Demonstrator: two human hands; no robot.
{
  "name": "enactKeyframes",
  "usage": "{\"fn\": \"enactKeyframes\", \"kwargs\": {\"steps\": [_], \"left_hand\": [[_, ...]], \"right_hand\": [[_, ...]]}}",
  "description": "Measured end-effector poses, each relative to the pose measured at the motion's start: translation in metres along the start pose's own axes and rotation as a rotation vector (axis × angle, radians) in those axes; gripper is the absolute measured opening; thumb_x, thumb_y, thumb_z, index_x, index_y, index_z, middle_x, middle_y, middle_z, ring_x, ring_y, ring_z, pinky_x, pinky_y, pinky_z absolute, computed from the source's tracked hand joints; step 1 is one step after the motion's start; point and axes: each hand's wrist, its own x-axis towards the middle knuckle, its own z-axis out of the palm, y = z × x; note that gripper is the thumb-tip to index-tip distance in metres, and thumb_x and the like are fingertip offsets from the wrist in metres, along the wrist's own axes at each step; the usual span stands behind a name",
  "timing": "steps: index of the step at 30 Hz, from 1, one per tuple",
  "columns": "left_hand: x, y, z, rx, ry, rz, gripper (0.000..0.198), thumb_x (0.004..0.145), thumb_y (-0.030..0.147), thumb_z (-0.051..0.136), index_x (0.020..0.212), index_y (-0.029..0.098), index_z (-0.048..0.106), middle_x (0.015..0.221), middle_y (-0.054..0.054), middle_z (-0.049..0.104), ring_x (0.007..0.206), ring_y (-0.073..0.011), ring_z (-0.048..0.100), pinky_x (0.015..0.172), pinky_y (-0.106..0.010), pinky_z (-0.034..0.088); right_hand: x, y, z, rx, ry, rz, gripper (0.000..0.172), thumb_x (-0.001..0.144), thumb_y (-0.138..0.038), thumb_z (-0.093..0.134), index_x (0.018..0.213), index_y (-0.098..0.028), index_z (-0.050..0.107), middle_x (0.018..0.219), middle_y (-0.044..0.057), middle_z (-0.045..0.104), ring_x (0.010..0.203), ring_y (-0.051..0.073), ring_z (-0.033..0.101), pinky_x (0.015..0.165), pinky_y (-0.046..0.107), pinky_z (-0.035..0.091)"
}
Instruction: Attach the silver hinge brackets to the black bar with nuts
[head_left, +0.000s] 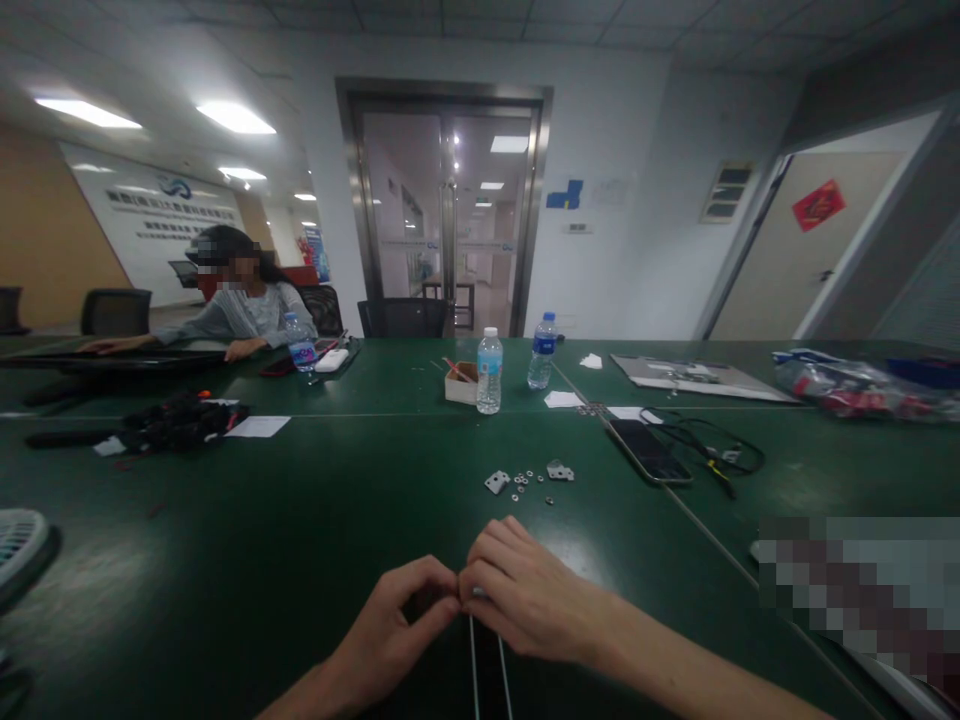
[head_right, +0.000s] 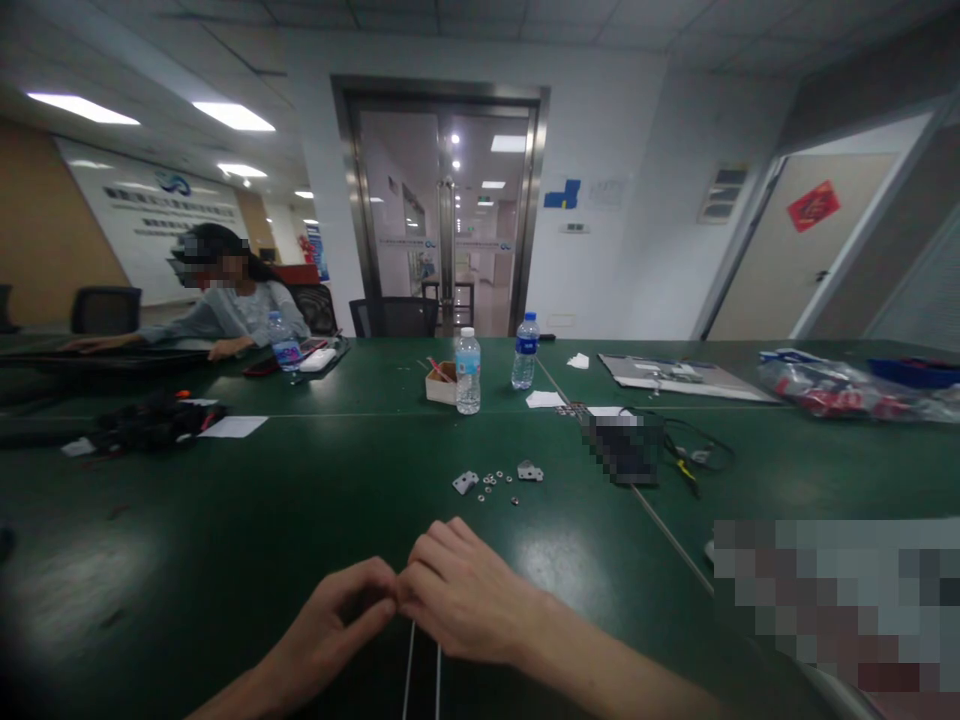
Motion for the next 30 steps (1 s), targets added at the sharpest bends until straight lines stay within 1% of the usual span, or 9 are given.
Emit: {"fn": "enactKeyframes", "kwargs": {"steps": [5, 9, 11, 13, 18, 20, 22, 27, 30], "left_hand": [[0.000, 0.002, -0.002, -0.131, -0.003, -0.115, 0.018, 0.086, 0.033, 0.056, 0.087, 0.017, 0.061, 0.080, -0.001, 0.060, 0.072, -0.0156, 0.055, 0.066, -0.027, 0.044], [0.000, 0.000, -0.003, -0.211, -0.004, -0.138, 0.015, 0.081, 0.030, 0.060, 0.088, 0.017, 0.059, 0.078, 0.000, 0.058, 0.071, -0.0147, 0.054, 0.065, -0.026, 0.044], [0.000, 0.000, -0.003, -0.196, 0.004, -0.140, 0.013, 0.079, 0.028, 0.061, 0.086, 0.017, 0.058, 0.077, 0.001, 0.056, 0.068, -0.0134, 0.051, 0.062, -0.024, 0.043], [0.000, 0.001, -0.003, -0.109, 0.026, -0.173, 0.011, 0.078, 0.025, 0.060, 0.085, 0.017, 0.058, 0.074, 0.002, 0.054, 0.064, -0.0124, 0.048, 0.059, -0.023, 0.041], [0.003, 0.006, -0.001, 0.180, 0.119, -0.262, 0.007, 0.077, 0.022, 0.057, 0.082, 0.017, 0.058, 0.068, 0.003, 0.049, 0.061, -0.0129, 0.046, 0.055, -0.022, 0.038], [0.004, 0.007, 0.000, 0.228, 0.125, -0.260, 0.006, 0.078, 0.020, 0.055, 0.082, 0.017, 0.058, 0.069, 0.003, 0.050, 0.061, -0.0131, 0.047, 0.055, -0.022, 0.037], [0.005, 0.007, 0.001, 0.271, 0.110, -0.256, 0.006, 0.077, 0.019, 0.055, 0.081, 0.016, 0.058, 0.070, 0.002, 0.051, 0.062, -0.0135, 0.047, 0.055, -0.023, 0.038], [0.006, 0.009, 0.002, 0.329, 0.060, -0.286, 0.007, 0.077, 0.020, 0.056, 0.081, 0.016, 0.061, 0.071, 0.001, 0.054, 0.062, -0.0139, 0.048, 0.056, -0.023, 0.038], [0.007, 0.010, 0.002, 0.342, 0.046, -0.293, 0.007, 0.078, 0.020, 0.057, 0.081, 0.015, 0.061, 0.072, 0.001, 0.055, 0.063, -0.0140, 0.049, 0.057, -0.023, 0.038]], "right_hand": [[-0.001, 0.004, 0.005, 0.003, 0.059, 0.014, 0.014, 0.094, -0.026, 0.048, 0.092, -0.016, 0.058, 0.087, 0.004, 0.058, 0.080, 0.016, 0.045, 0.069, 0.030, 0.033], [0.000, 0.004, 0.006, 0.038, 0.057, 0.082, 0.014, 0.092, -0.030, 0.053, 0.092, -0.017, 0.059, 0.089, 0.003, 0.059, 0.083, 0.016, 0.047, 0.069, 0.029, 0.034], [0.002, 0.005, 0.001, 0.050, 0.004, 0.123, 0.014, 0.090, -0.030, 0.056, 0.091, -0.017, 0.060, 0.090, 0.003, 0.059, 0.084, 0.016, 0.048, 0.070, 0.029, 0.035], [0.003, 0.008, -0.009, 0.047, -0.083, 0.172, 0.011, 0.089, -0.027, 0.057, 0.091, -0.017, 0.061, 0.091, 0.004, 0.059, 0.084, 0.017, 0.049, 0.071, 0.029, 0.036], [0.000, 0.021, -0.036, 0.059, -0.381, 0.376, 0.013, 0.089, -0.025, 0.054, 0.093, -0.016, 0.062, 0.095, 0.006, 0.059, 0.087, 0.020, 0.054, 0.075, 0.034, 0.041], [-0.004, 0.024, -0.040, 0.076, -0.514, 0.439, 0.014, 0.087, -0.026, 0.056, 0.094, -0.017, 0.063, 0.094, 0.006, 0.060, 0.085, 0.021, 0.056, 0.072, 0.034, 0.043], [-0.007, 0.024, -0.040, 0.097, -0.596, 0.446, 0.017, 0.085, -0.028, 0.058, 0.095, -0.017, 0.064, 0.094, 0.007, 0.061, 0.084, 0.022, 0.058, 0.069, 0.033, 0.044], [-0.006, 0.018, -0.032, 0.125, -0.599, 0.360, 0.015, 0.085, -0.024, 0.055, 0.093, -0.015, 0.065, 0.091, 0.007, 0.062, 0.082, 0.022, 0.059, 0.069, 0.032, 0.045], [-0.004, 0.016, -0.030, 0.106, -0.593, 0.358, 0.015, 0.087, -0.022, 0.053, 0.092, -0.014, 0.064, 0.091, 0.007, 0.062, 0.083, 0.021, 0.059, 0.071, 0.033, 0.045]]}}
